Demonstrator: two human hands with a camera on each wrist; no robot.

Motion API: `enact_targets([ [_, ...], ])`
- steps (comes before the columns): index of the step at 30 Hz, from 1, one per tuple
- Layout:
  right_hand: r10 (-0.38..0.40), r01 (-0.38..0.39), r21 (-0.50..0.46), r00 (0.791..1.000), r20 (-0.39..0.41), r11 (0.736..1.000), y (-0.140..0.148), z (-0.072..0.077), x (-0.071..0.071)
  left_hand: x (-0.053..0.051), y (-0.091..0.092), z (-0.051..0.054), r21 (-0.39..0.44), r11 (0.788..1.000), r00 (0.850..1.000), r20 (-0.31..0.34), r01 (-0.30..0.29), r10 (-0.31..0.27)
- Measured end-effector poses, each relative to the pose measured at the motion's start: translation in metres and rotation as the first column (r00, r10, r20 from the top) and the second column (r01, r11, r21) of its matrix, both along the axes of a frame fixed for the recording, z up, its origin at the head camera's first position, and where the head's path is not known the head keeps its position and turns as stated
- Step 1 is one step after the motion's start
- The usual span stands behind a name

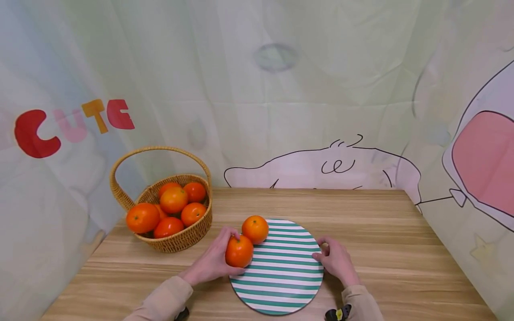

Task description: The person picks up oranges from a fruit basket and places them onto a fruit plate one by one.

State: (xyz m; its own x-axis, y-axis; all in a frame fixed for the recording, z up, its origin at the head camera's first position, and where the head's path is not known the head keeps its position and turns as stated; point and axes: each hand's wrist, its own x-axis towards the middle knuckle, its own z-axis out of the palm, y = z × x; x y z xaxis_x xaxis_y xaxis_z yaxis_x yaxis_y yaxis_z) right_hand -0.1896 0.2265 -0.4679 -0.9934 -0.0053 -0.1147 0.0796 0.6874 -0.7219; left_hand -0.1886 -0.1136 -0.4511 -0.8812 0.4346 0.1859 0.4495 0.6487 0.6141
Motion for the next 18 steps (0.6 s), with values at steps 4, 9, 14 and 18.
enact_targets([
  [4,0.0,0.0,-0.002,1.0,0.001,1.0,-0.0001,-0.0002,-0.0001,0.0003,0.0008,-0.0011,0.009,1.0,1.0,0.004,0.009,-0.009],
  [9,-0.003,0.003,-0.009,1.0,0.007,1.0,-0.0001,-0.0003,-0.0001,0.0006,0.0026,-0.0021,0.022,1.0,1.0,0.01,0.018,-0.019],
  [14,-0.005,0.005,-0.012,1.0,0.003,1.0,-0.0004,-0.0001,0.001,0.0006,0.0041,-0.0014,0.039,0.999,0.999,0.011,0.031,-0.032],
  [18,-0.005,0.005,-0.016,1.0,0.001,1.0,-0.0007,0.0002,0.002,0.0005,0.0048,-0.0016,0.046,0.998,0.999,0.007,0.041,-0.042],
])
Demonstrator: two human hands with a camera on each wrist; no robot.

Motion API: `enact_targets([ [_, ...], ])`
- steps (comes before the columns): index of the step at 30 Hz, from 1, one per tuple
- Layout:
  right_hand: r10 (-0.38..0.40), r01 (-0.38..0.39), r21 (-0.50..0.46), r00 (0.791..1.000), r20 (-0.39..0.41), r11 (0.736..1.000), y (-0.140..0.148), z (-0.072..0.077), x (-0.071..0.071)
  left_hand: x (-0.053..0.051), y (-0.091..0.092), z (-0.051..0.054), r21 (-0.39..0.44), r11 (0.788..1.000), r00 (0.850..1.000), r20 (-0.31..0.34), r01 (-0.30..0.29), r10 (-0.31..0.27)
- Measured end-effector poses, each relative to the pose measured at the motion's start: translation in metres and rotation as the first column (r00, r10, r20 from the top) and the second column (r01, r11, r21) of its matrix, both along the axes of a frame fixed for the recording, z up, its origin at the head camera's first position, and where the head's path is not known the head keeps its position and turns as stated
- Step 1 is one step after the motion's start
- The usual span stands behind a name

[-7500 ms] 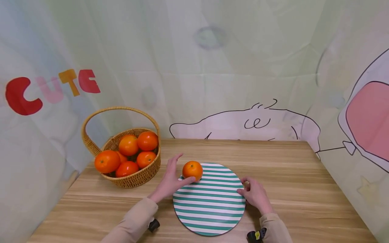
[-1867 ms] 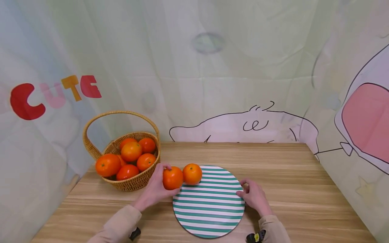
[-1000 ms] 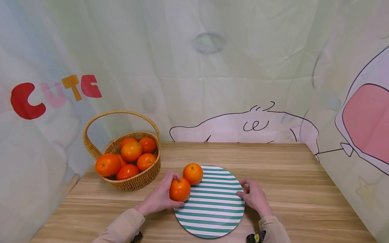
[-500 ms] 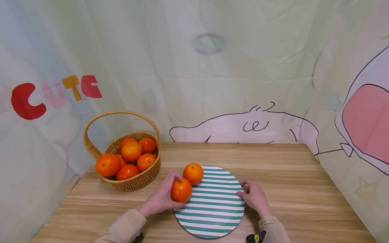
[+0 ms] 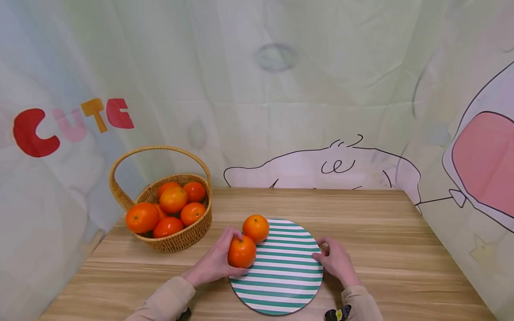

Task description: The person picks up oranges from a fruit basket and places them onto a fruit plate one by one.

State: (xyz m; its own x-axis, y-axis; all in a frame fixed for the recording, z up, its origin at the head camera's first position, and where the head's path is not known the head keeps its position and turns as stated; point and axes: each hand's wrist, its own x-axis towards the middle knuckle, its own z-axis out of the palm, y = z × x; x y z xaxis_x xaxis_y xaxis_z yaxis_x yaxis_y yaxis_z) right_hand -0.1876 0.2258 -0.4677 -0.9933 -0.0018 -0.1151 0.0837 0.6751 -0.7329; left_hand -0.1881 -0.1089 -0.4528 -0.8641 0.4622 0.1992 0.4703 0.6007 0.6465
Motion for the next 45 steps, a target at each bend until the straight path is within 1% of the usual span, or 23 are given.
enact_targets([
  [4,0.003,-0.003,0.001,1.0,-0.004,1.0,0.0,0.0,0.0003,-0.0004,0.0003,-0.0009,-0.003,1.0,1.0,-0.006,0.0,0.0],
  [11,0.005,-0.005,0.006,1.0,-0.002,1.0,0.0002,-0.0001,-0.0005,0.0007,0.0006,0.0016,-0.006,1.0,1.0,0.02,-0.009,0.009],
  [15,0.004,-0.004,0.006,1.0,-0.003,1.0,0.0003,-0.0002,-0.0003,0.0013,0.0007,0.0018,-0.005,1.0,1.0,0.021,-0.01,0.01],
  [24,0.005,-0.005,0.009,1.0,-0.004,1.0,-0.0001,-0.0002,-0.0002,0.0018,-0.0001,-0.0002,-0.007,1.0,1.0,0.008,-0.02,0.02],
  [31,0.006,-0.006,0.003,1.0,-0.008,1.0,-0.0003,0.0,0.0002,0.0022,-0.0014,-0.0016,-0.009,0.999,0.999,-0.001,-0.051,0.051],
  [38,0.003,-0.003,0.006,1.0,-0.003,1.0,0.0,-0.0004,-0.0003,0.0021,-0.0014,-0.0018,-0.015,0.999,0.999,-0.007,-0.05,0.05],
  [45,0.003,-0.003,0.0,1.0,-0.001,1.0,0.0004,-0.0009,-0.0006,0.0016,-0.002,-0.0022,-0.017,0.999,0.999,0.019,-0.045,0.046],
])
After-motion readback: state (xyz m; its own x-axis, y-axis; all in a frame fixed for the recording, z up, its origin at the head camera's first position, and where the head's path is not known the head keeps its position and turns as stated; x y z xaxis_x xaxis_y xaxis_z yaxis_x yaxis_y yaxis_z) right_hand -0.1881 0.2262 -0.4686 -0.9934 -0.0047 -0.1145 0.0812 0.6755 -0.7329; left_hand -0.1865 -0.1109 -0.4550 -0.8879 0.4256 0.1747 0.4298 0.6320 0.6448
